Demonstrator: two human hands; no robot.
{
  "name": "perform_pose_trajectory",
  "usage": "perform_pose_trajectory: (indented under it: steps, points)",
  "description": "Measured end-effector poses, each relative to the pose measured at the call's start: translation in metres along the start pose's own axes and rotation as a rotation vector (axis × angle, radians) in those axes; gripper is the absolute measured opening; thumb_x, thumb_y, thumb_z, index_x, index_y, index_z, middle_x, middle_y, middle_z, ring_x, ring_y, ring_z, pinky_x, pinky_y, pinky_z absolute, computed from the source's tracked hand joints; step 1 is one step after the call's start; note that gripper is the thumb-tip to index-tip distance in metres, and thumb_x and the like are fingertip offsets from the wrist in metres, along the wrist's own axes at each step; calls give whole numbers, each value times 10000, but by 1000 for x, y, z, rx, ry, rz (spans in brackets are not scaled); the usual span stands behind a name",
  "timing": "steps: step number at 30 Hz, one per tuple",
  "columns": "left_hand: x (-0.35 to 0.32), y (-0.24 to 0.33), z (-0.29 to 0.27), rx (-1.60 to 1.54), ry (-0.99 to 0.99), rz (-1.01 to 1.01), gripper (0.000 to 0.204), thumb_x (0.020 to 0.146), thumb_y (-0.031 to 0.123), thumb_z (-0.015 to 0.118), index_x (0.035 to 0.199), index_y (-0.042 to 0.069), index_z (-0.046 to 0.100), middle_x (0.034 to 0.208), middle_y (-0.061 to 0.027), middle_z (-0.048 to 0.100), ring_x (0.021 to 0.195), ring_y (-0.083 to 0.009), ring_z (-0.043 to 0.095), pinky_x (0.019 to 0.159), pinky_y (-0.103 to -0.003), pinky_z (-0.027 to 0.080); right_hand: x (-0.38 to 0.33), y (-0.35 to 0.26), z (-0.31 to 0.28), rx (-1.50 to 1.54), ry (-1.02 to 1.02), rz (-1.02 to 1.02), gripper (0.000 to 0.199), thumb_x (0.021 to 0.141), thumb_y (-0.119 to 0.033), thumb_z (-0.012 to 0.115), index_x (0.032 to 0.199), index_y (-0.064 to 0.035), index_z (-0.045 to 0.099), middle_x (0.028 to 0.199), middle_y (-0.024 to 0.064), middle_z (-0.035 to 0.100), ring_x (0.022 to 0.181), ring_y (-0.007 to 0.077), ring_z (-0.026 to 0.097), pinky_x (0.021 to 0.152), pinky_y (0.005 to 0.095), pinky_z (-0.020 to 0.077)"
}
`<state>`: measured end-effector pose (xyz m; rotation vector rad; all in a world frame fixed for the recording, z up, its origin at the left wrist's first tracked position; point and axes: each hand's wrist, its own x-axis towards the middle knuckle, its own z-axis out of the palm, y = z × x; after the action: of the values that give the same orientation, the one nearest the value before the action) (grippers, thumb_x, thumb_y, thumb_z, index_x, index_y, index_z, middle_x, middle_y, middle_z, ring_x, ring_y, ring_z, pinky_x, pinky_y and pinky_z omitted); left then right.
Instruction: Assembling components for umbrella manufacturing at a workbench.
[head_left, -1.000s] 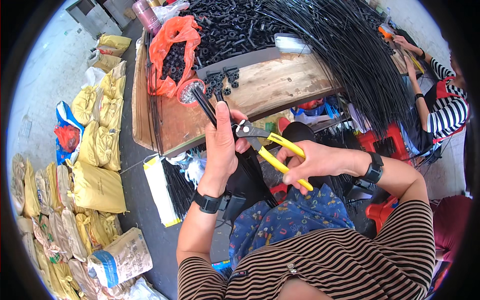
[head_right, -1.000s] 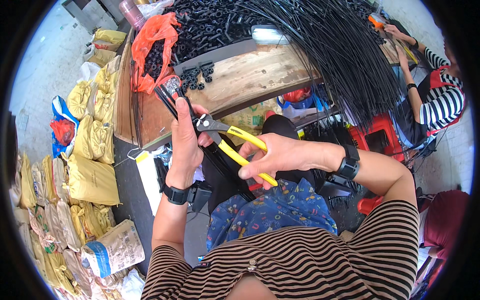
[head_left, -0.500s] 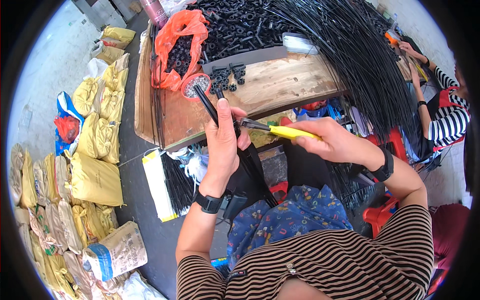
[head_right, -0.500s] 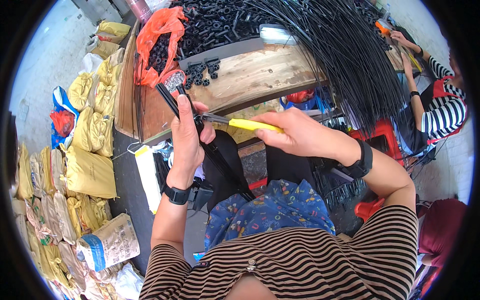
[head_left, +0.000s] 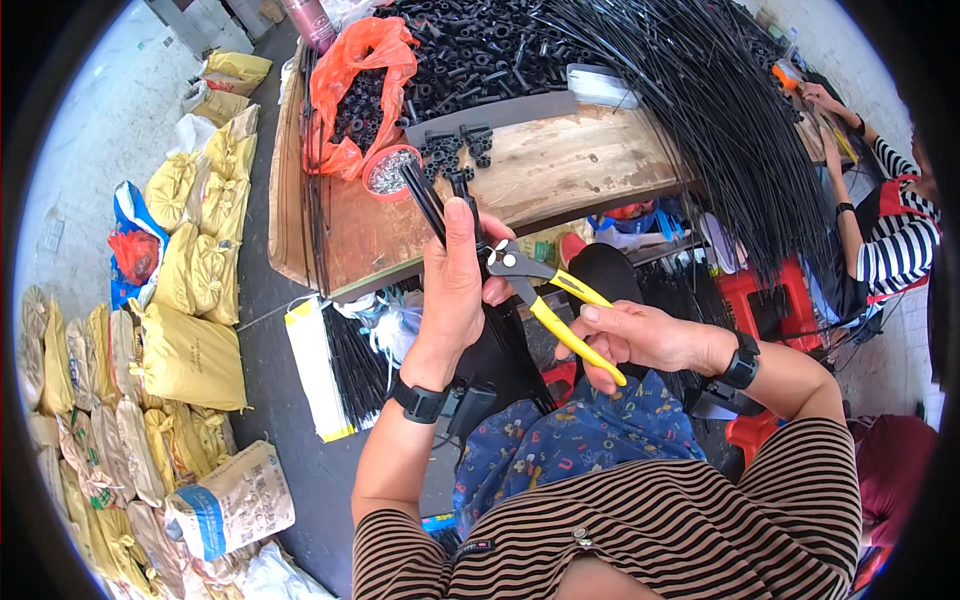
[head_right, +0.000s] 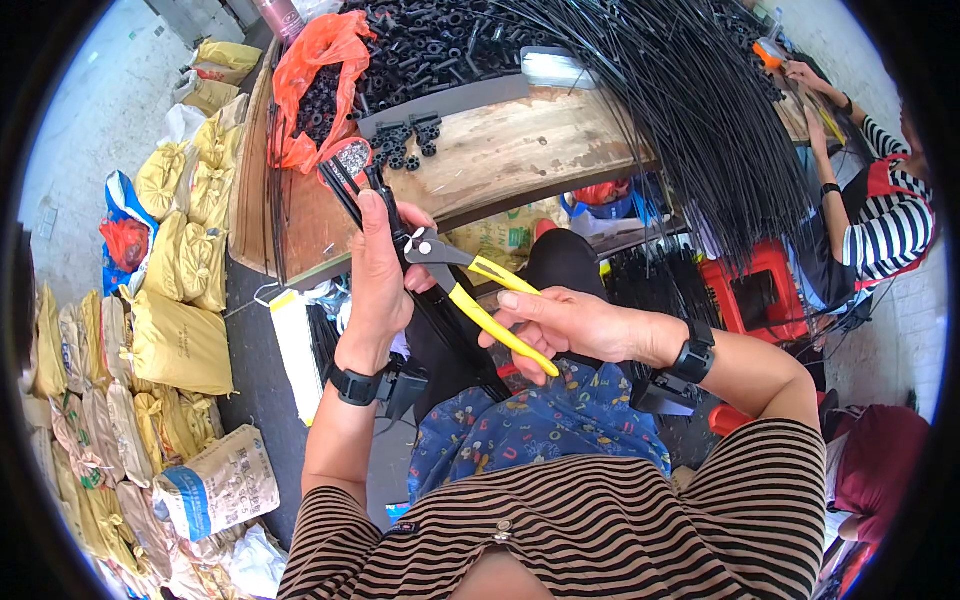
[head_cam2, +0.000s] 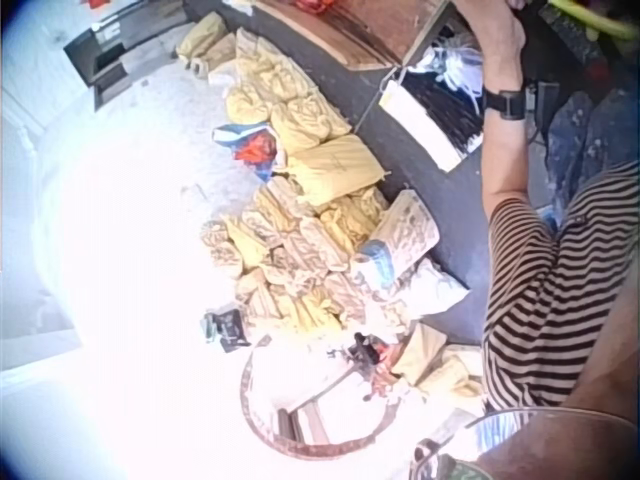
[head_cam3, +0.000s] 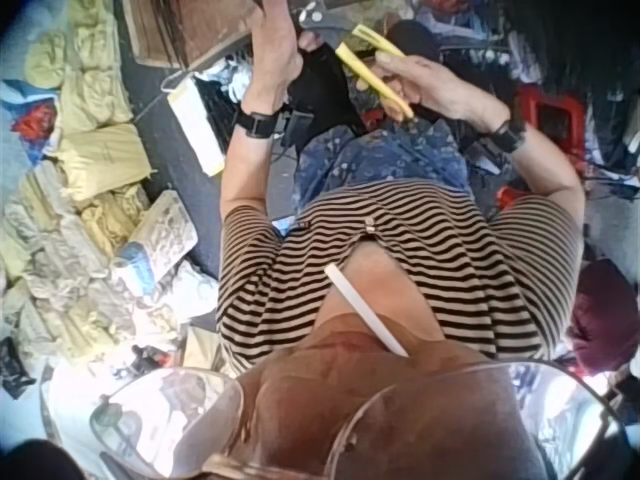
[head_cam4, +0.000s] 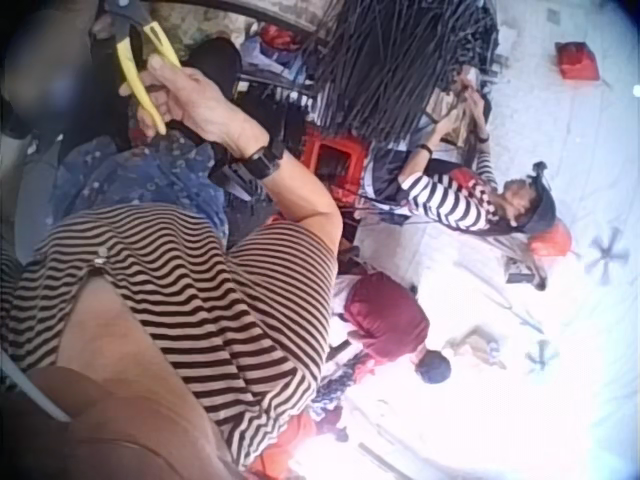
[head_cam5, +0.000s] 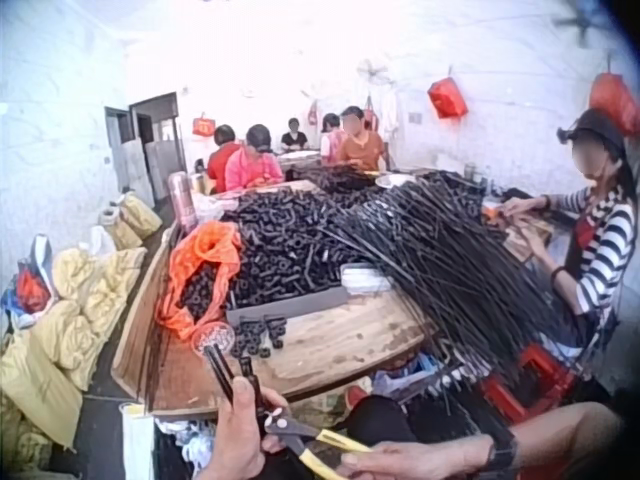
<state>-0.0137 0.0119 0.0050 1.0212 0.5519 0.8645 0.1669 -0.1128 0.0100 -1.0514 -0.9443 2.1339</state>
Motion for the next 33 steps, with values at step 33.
perform_pose_trajectory:
  steps: [33]
  points:
    - [-1, 2, -9, -15, 36, 4, 540, 944, 552, 411, 797, 54, 558, 545, 10, 468, 400, -51, 371, 379, -204, 273, 9, 1, 11, 229, -116, -19, 608, 986, -524, 258, 1238, -14, 474, 708, 80, 567, 570, 159, 560, 523, 282, 460]
